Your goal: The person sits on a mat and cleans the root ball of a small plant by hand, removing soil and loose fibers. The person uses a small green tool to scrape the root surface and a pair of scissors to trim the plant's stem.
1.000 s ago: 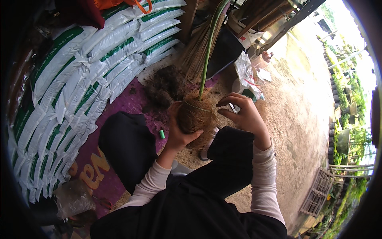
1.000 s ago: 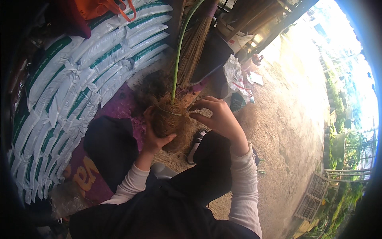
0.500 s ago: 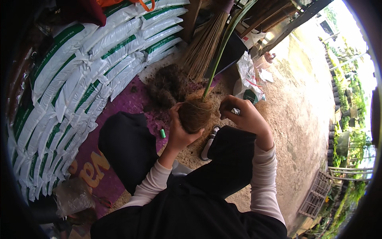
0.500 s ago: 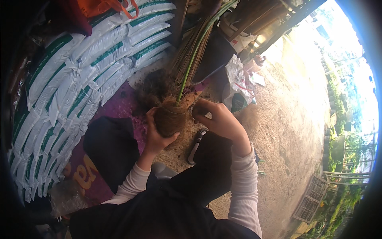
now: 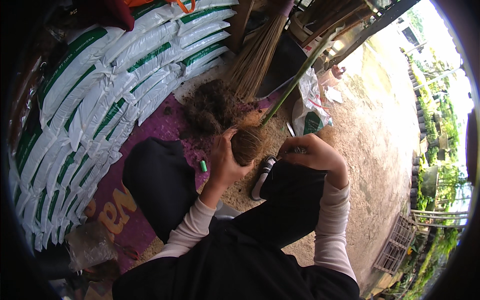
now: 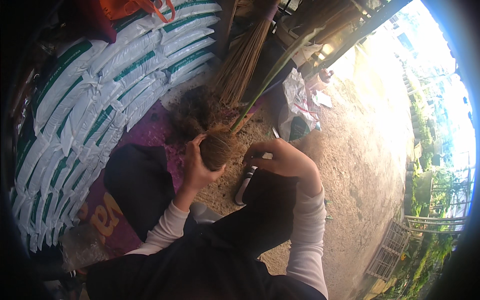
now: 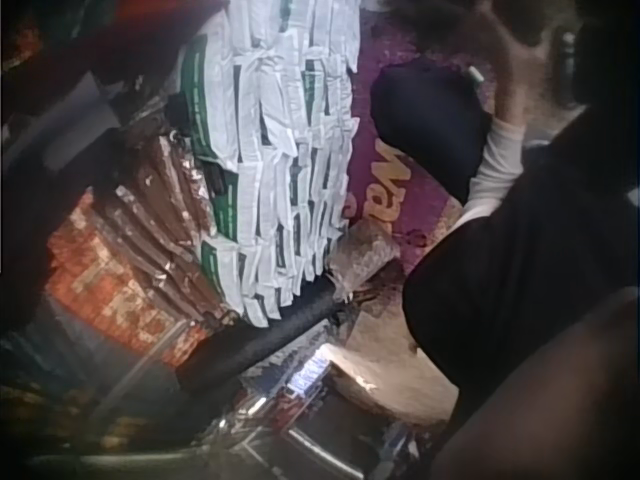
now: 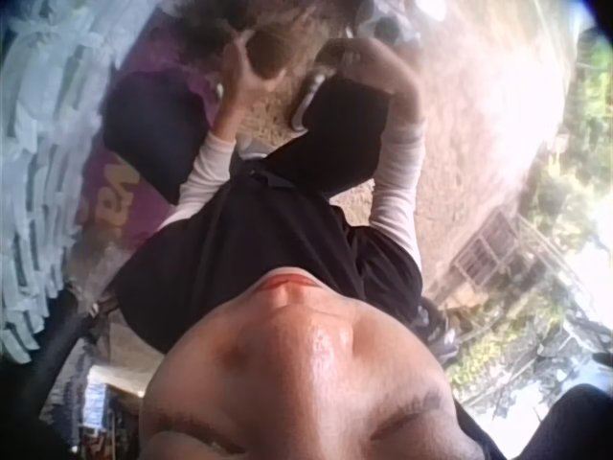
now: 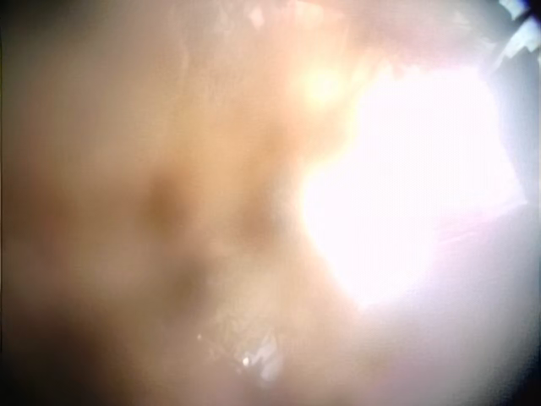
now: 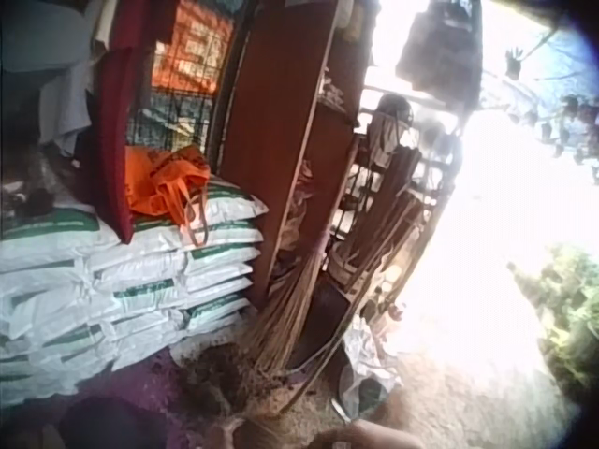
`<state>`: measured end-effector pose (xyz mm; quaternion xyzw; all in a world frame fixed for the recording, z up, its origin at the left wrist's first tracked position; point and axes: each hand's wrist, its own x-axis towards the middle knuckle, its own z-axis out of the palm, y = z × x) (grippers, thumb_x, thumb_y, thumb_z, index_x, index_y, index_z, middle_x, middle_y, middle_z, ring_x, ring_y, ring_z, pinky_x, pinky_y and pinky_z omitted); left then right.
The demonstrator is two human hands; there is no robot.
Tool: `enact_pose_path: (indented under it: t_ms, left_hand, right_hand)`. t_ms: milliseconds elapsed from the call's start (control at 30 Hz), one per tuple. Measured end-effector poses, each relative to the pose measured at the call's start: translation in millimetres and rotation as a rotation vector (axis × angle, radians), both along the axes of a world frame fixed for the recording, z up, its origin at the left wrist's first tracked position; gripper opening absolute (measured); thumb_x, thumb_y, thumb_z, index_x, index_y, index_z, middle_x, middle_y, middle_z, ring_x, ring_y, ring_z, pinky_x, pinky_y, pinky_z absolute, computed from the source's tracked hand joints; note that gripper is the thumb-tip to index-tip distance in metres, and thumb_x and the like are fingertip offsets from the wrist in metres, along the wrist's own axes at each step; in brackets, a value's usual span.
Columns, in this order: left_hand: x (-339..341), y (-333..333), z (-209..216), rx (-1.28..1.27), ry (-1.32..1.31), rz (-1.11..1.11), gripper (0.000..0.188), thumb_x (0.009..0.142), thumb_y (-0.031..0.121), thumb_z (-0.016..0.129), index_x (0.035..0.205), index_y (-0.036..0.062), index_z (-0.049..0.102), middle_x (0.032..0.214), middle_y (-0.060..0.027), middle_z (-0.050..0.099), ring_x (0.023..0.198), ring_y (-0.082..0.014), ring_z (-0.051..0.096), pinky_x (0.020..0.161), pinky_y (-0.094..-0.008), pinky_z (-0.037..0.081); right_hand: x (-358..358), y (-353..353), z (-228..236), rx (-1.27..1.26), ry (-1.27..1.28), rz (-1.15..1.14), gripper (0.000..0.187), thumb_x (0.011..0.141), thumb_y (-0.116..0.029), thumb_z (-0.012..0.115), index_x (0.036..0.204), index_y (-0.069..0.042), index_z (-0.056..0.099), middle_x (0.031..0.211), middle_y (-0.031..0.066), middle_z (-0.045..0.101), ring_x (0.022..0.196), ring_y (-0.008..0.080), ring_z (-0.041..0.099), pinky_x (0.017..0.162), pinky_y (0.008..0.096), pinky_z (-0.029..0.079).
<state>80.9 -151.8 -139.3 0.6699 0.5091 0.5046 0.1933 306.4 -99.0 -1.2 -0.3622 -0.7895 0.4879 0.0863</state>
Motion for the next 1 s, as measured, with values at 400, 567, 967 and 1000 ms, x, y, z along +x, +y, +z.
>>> enact_pose_path:
  t_ms: [400,567,967,1000]
  left_hand:
    - [7,-12,-3,-0.033,0.361,-0.243,0.083,0.055,0.029,0.083,0.127,0.0154,0.043,0.133,-0.0062,0.045,0.113,-0.0282,0.046,0.096,-0.0486,0.036]
    - [10,-13,-2,0.004,0.407,-0.328,0.080,0.057,0.032,0.082,0.127,0.0165,0.045,0.133,-0.0043,0.045,0.113,-0.0271,0.045,0.096,-0.0484,0.035]
    - [12,-21,1,0.047,0.369,-0.345,0.080,0.062,0.037,0.077,0.133,0.0188,0.046,0.130,-0.0048,0.047,0.111,-0.0275,0.046,0.095,-0.0473,0.035]
    - [12,-21,2,0.059,0.382,-0.346,0.081,0.062,0.036,0.077,0.134,0.0199,0.045,0.130,-0.0050,0.047,0.111,-0.0279,0.046,0.095,-0.0474,0.035]
  right_hand:
    - [-21,25,3,-0.317,0.664,-0.411,0.027,0.100,-0.015,0.045,0.118,0.001,0.055,0.062,-0.0061,0.038,0.050,0.0029,0.031,0.045,0.0184,0.024]
    - [-31,52,-11,-0.251,0.493,-0.589,0.031,0.099,-0.015,0.047,0.124,0.000,0.056,0.060,-0.0079,0.037,0.048,0.0012,0.031,0.043,0.0181,0.025]
    - [-62,116,-71,-0.333,0.496,-0.753,0.026,0.097,-0.012,0.049,0.117,-0.004,0.064,0.059,-0.0091,0.035,0.048,0.0037,0.031,0.043,0.0202,0.028]
    - [-65,118,-75,-0.332,0.471,-0.752,0.026,0.097,-0.012,0.049,0.118,-0.004,0.063,0.059,-0.0090,0.035,0.048,0.0038,0.031,0.043,0.0204,0.028]
